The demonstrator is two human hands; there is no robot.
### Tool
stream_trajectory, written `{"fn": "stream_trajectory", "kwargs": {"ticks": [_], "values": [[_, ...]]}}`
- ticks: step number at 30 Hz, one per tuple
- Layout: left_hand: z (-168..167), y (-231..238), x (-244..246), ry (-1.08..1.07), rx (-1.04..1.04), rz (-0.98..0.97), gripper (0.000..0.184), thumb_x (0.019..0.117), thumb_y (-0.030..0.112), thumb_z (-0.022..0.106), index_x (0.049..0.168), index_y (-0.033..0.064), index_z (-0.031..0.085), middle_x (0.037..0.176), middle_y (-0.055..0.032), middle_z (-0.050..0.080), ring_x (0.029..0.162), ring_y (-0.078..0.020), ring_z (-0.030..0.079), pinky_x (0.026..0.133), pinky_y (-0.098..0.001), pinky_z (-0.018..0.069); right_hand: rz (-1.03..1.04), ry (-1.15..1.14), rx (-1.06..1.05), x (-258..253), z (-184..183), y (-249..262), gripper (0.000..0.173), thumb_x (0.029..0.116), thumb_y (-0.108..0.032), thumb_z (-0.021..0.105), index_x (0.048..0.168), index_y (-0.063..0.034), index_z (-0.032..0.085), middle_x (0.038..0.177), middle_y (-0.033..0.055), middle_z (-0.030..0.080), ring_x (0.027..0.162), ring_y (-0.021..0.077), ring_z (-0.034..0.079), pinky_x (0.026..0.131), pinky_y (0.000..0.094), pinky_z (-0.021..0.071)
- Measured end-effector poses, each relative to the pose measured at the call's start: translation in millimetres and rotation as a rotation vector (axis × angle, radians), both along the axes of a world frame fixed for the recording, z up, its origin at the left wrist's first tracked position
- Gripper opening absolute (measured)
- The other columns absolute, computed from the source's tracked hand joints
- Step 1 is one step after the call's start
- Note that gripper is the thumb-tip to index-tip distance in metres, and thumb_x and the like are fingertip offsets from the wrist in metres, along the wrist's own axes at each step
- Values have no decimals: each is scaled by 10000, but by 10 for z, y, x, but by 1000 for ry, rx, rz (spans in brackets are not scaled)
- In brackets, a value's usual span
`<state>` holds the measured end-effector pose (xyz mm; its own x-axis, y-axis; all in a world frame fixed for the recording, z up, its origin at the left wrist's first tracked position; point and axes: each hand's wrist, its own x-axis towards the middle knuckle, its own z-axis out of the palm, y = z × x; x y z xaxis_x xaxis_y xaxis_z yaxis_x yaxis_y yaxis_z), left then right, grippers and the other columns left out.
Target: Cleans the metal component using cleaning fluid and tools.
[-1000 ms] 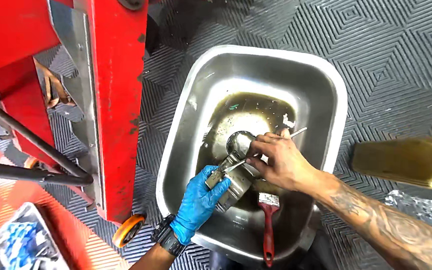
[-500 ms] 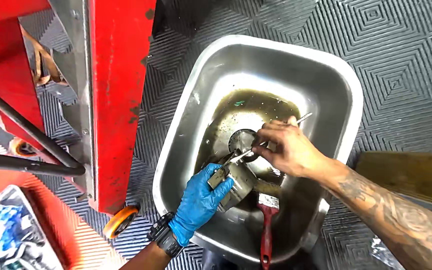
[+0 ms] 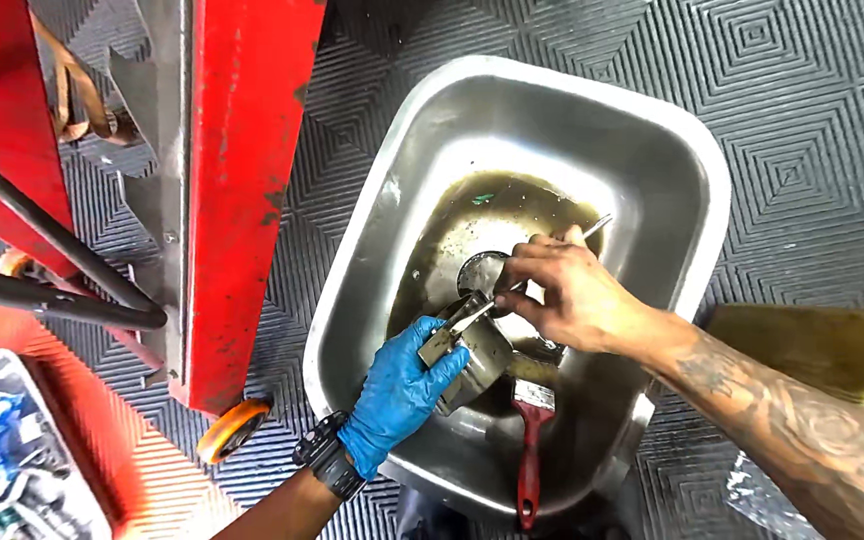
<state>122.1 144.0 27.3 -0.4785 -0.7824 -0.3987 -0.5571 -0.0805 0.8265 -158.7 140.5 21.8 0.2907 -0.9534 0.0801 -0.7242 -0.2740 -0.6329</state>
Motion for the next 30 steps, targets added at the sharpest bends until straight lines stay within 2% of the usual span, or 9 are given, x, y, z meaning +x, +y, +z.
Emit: {"fn": "stream_trajectory", "kwargs": {"ticks": [8,17,30], "values": [[22,15,-1,-11,-15,-9,280,931,387,722,1155,222,691,931,71,732,828,-60,708,741,-313,627,26,53,-29,-8,63,-89,171,925,-368,648,894,-220,727,816,-38,633,870,180,591,872,501,375],[16,24,6,-16,-35,-23,262,938,382,719,1149,230,683,906,75,722,796,-58,697,703,-311,617,44,75,-35,53,121,-96,169,935,-367,648,904,-225,735,810,-44,632,864,171,585,881,488,367],[37,22,13,-14,-9,-19,265,938,371,724,1160,233,681,917,71,727,807,-65,703,705,-316,619,66,111,-14,10,123,-170,176,927,-370,641,879,-221,721,816,-30,630,883,187,589,886,495,365]]}}
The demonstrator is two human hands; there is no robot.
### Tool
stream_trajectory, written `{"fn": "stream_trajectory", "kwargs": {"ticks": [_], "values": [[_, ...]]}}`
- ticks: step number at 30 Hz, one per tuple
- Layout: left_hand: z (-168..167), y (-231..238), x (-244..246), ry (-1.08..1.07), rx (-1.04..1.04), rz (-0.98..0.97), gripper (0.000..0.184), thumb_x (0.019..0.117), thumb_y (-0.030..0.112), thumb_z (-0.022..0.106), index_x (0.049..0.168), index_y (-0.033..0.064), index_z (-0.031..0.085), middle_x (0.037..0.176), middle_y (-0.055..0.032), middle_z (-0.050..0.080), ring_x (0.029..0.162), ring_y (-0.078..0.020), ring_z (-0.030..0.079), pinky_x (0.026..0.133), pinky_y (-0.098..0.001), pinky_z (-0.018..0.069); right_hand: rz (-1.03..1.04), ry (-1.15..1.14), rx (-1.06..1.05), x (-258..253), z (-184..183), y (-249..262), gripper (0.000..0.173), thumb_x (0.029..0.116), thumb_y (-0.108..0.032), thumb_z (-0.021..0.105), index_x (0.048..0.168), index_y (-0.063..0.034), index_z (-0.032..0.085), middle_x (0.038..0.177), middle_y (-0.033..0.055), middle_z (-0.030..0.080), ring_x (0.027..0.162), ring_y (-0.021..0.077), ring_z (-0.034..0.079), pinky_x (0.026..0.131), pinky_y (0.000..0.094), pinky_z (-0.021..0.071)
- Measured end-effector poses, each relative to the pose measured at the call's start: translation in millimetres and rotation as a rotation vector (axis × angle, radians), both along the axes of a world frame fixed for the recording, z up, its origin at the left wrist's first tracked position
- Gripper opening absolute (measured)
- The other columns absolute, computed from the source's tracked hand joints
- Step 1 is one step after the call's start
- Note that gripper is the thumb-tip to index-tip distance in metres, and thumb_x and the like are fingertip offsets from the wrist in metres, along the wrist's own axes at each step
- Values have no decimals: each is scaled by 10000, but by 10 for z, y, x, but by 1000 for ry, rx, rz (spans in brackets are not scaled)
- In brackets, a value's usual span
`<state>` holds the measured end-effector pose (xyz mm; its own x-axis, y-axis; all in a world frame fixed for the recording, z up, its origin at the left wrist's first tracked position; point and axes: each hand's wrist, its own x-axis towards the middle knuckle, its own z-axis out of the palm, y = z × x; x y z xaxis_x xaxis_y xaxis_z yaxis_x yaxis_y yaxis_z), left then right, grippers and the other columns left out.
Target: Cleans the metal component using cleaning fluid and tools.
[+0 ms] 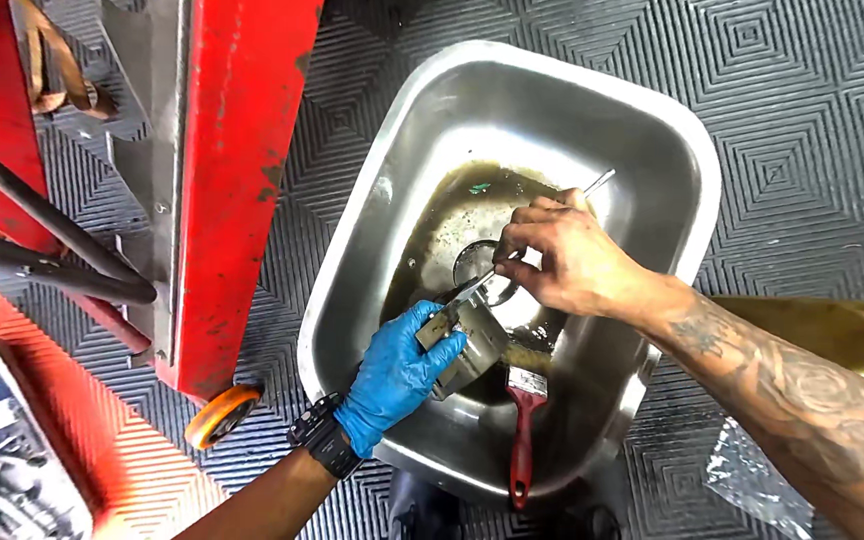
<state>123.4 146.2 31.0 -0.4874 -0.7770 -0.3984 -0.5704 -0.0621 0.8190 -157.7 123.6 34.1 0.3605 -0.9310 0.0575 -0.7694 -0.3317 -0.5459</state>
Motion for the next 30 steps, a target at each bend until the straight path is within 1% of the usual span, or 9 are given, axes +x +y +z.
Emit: {"fn": "stream_trajectory", "kwargs": {"ticks": [4,6,8,12,17,21,24,27,30], "values": [[-4,-3,-1,-6,-10,-3,263,937,367,723,1160,234,681,920,70,726,802,-64,701,697,-320,618,-17,-67,0,80,13,57,161,921,-359,662,906,-219,740,824,-36,640,877,179,589,886,490,371],[6,1,-4,-4,-2,1,259,941,361,725,1160,230,681,923,67,728,807,-66,704,704,-320,620,-44,-39,17,23,1,44,162,917,-361,656,890,-219,730,832,-29,649,892,192,603,880,509,381],[6,5,7,1,-1,3,259,940,351,727,1161,225,682,920,63,728,804,-66,704,703,-319,621,-49,-21,23,28,2,50,165,917,-368,648,876,-225,720,823,-33,633,888,193,586,873,500,368],[-17,-8,4,5,9,5,255,934,348,727,1150,219,682,920,65,731,820,-64,708,722,-324,624,-31,-9,27,6,5,71,156,921,-358,653,894,-225,731,839,-31,641,900,190,593,889,500,370],[-15,-8,-14,17,21,10,250,940,331,725,1157,215,679,924,58,734,816,-72,712,713,-324,626,-36,-38,17,69,14,77,161,931,-359,659,908,-220,738,839,-28,642,896,190,591,888,494,371],[-26,-4,2,23,22,13,257,940,334,729,1164,219,679,936,61,736,823,-72,713,719,-325,628,-53,-16,19,44,11,82,171,924,-363,644,886,-221,731,824,-26,640,889,195,589,872,495,365],[-16,-9,-10,23,20,9,257,938,321,732,1166,215,679,933,60,736,820,-68,712,716,-314,626,-61,-11,41,-11,-4,120,160,928,-354,653,895,-217,728,830,-25,640,894,195,596,882,503,369],[1,-8,-24,29,30,24,249,933,306,738,1156,212,684,928,61,738,818,-67,711,711,-300,621,-97,-34,52,-1,-15,182,152,910,-354,670,910,-225,749,836,-33,655,901,189,600,904,509,373],[6,-1,-40,64,51,47,249,920,264,760,1148,196,689,931,42,743,822,-82,717,717,-297,625,-89,-72,70,3,-50,223,151,925,-346,678,930,-215,753,838,-35,657,887,174,604,908,502,378]]}}
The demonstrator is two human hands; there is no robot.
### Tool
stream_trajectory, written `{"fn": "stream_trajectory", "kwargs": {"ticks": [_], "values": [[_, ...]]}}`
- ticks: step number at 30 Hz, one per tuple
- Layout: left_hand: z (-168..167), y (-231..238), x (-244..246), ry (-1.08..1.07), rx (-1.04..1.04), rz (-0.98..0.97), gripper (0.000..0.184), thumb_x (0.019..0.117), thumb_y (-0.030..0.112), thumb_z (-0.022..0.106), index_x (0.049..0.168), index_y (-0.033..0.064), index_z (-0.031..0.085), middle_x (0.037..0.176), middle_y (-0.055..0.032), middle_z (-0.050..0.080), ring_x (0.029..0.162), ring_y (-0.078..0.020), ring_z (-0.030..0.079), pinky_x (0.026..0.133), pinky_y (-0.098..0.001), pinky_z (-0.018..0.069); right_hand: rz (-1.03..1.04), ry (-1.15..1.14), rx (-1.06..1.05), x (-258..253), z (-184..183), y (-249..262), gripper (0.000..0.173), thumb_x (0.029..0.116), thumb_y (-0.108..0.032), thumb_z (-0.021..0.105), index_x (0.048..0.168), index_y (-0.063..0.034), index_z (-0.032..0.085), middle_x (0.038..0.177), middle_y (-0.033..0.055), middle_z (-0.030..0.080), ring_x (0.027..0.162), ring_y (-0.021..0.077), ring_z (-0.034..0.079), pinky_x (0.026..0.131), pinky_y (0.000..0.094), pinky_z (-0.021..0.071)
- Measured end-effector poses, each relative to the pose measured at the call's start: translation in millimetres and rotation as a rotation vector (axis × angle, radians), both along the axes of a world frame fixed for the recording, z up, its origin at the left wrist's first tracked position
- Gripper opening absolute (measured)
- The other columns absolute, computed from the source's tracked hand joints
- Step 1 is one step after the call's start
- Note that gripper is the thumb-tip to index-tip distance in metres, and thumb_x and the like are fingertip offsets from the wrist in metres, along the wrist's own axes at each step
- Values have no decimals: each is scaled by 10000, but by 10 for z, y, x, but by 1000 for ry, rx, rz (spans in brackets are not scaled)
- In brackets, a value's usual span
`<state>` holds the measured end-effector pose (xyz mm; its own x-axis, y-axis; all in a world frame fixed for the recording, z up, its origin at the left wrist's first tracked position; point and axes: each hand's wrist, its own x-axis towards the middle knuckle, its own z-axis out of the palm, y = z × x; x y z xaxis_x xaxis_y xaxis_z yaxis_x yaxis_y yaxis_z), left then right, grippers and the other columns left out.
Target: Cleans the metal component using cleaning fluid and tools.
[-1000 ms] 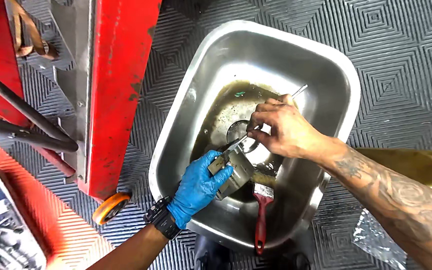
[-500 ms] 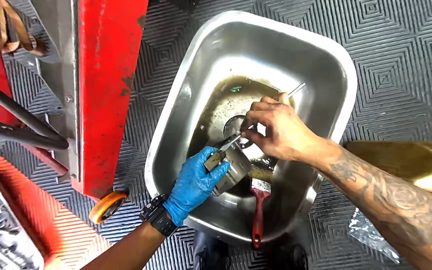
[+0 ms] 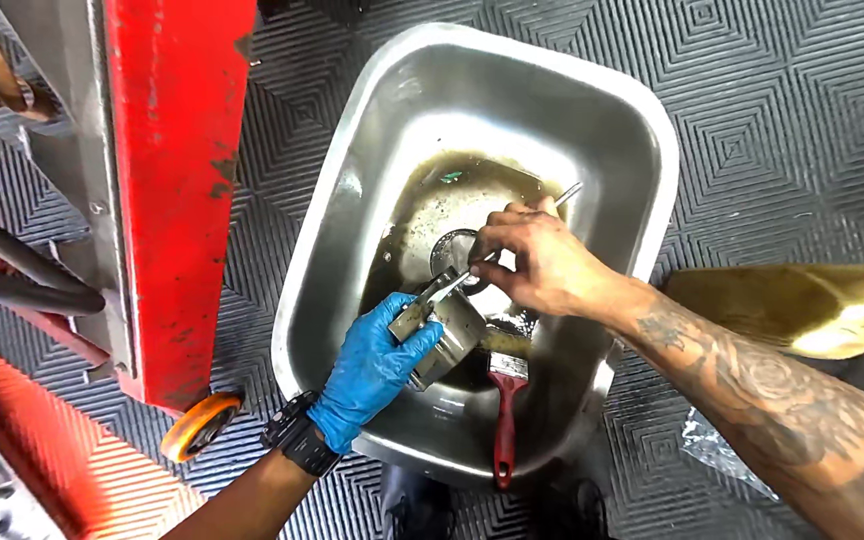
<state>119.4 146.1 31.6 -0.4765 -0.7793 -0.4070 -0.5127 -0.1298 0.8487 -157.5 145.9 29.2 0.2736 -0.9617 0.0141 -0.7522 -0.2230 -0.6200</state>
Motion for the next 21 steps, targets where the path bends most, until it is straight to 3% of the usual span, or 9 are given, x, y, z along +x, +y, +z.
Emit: {"fn": "stream_trajectory", "kwargs": {"ticks": [8,11,15,21], "values": [[45,-26,21,50,122,17,460,758,161,903,1162,153,683,972,-20,752,851,-150,736,731,-331,649,-44,2,-2,-30,-22,116,142,918,-339,681,938,-217,751,869,-29,664,921,184,598,909,497,376],[21,-76,50,41,122,-8,553,681,201,937,1172,164,684,963,-18,750,839,-148,733,715,-330,645,-30,21,-23,93,65,186,149,919,-344,690,930,-210,754,840,-29,652,883,179,596,888,481,392],[23,-124,118,69,164,-93,765,590,217,969,1278,171,638,1054,-21,747,928,-148,736,778,-338,654,-54,132,-10,59,171,183,158,918,-361,670,924,-228,756,830,-19,650,881,204,598,869,497,382],[-4,-196,188,110,201,-216,922,564,211,989,1385,183,569,1168,-19,725,1044,-157,716,869,-341,643,-27,179,-38,89,227,207,177,937,-356,640,927,-223,756,823,-8,645,876,219,592,864,494,380]]}}
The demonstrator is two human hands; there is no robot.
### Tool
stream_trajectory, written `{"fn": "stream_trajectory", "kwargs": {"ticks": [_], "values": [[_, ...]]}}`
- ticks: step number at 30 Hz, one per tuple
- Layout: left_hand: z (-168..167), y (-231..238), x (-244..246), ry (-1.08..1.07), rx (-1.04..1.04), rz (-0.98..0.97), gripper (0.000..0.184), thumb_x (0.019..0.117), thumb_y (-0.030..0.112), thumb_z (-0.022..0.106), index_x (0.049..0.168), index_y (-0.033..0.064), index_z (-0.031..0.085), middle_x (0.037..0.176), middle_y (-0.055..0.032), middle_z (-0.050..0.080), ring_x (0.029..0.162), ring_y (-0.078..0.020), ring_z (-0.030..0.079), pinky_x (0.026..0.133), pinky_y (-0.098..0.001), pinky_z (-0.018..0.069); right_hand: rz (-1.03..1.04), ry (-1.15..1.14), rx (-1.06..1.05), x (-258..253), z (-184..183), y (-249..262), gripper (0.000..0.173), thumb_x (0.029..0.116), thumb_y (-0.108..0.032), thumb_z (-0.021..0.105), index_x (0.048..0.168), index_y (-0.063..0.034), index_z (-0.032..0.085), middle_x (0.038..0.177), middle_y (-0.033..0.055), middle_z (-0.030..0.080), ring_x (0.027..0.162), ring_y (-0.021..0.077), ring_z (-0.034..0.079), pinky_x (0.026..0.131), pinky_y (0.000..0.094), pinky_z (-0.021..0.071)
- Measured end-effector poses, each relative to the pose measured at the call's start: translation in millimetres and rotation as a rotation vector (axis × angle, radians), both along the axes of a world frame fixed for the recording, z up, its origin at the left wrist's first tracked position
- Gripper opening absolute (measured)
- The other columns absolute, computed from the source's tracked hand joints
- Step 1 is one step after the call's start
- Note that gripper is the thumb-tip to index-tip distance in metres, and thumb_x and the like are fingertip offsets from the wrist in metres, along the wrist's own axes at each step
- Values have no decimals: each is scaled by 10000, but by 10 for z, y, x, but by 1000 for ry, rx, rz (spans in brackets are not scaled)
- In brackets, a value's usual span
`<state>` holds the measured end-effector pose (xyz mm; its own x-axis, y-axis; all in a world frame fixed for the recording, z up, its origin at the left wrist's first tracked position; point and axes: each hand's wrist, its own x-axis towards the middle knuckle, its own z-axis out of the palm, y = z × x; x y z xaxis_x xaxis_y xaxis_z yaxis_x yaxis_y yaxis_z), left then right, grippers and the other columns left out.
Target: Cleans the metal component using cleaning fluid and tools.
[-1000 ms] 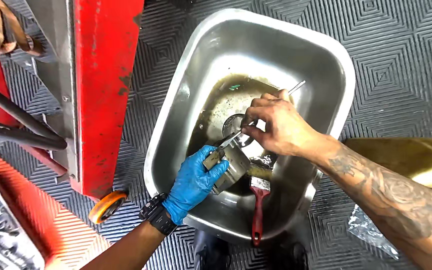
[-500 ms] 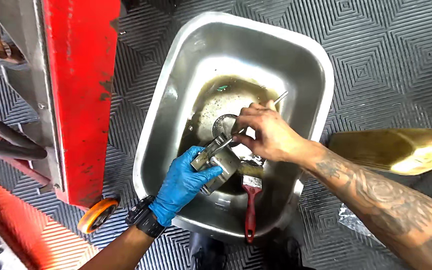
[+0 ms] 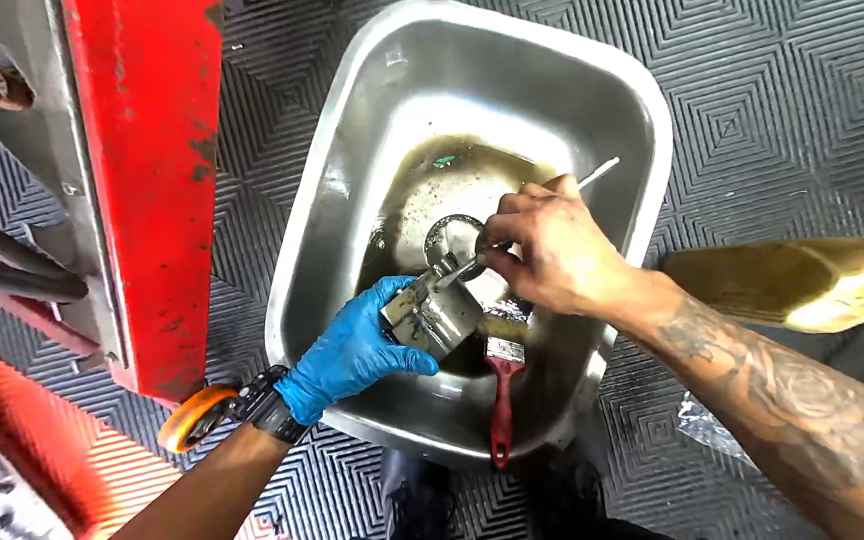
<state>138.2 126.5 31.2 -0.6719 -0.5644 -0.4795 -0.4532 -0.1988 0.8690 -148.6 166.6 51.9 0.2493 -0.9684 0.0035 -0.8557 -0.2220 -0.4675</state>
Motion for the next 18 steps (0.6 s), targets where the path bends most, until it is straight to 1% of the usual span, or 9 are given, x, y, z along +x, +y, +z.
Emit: {"fn": "stream_trajectory", "kwargs": {"ticks": [2,4,7,10,12,13,15,16,18], "values": [[-2,-16,24,-14,-51,-57,1007,562,275,997,1448,203,525,1241,8,696,1112,-130,688,927,-336,625,-11,5,-24,57,25,39,174,937,-351,636,928,-225,756,812,-9,624,871,221,576,855,488,369],[-7,-31,19,-24,-76,-85,1026,581,250,996,1477,216,496,1271,11,680,1130,-123,681,944,-337,622,-5,22,-28,56,50,65,179,942,-349,635,930,-218,757,811,-2,617,863,226,573,847,489,367],[2,-25,15,-25,-99,-104,980,621,214,973,1476,224,493,1259,21,680,1104,-106,684,927,-327,622,-18,28,-21,69,33,114,197,937,-366,629,899,-212,746,816,0,628,871,232,585,843,498,373],[16,-34,2,-2,-61,-101,982,631,148,966,1485,217,487,1269,13,684,1107,-117,691,928,-331,628,-1,5,-18,203,50,195,189,942,-356,624,925,-224,758,814,-11,613,873,219,569,847,479,373],[20,-35,4,7,-47,-101,956,644,139,962,1476,210,496,1264,10,684,1102,-121,689,926,-326,625,-18,5,-30,179,36,201,194,945,-363,629,939,-222,762,819,-5,624,872,225,577,850,488,379],[20,-30,8,5,-45,-97,941,644,144,959,1466,208,504,1245,10,694,1081,-119,698,911,-322,628,-31,10,-37,174,40,213,187,935,-359,634,930,-220,759,815,-5,617,869,229,571,846,490,366],[36,-18,10,0,-31,-93,933,644,127,958,1458,205,508,1222,7,705,1057,-119,707,894,-319,635,-15,13,-54,236,113,295,144,917,-305,677,891,-185,752,809,22,617,859,267,573,810,515,381],[42,-25,1,-1,-23,-95,935,646,117,956,1461,205,508,1227,6,704,1064,-121,706,900,-321,634,5,23,-57,253,119,301,151,922,-306,665,886,-183,746,803,22,603,851,263,565,802,506,375],[35,-23,-12,-5,-25,-85,935,638,113,956,1456,206,512,1212,3,711,1049,-124,713,883,-325,640,11,43,-34,230,85,247,188,937,-348,619,907,-221,753,789,-12,596,846,217,562,825,472,364]]}}
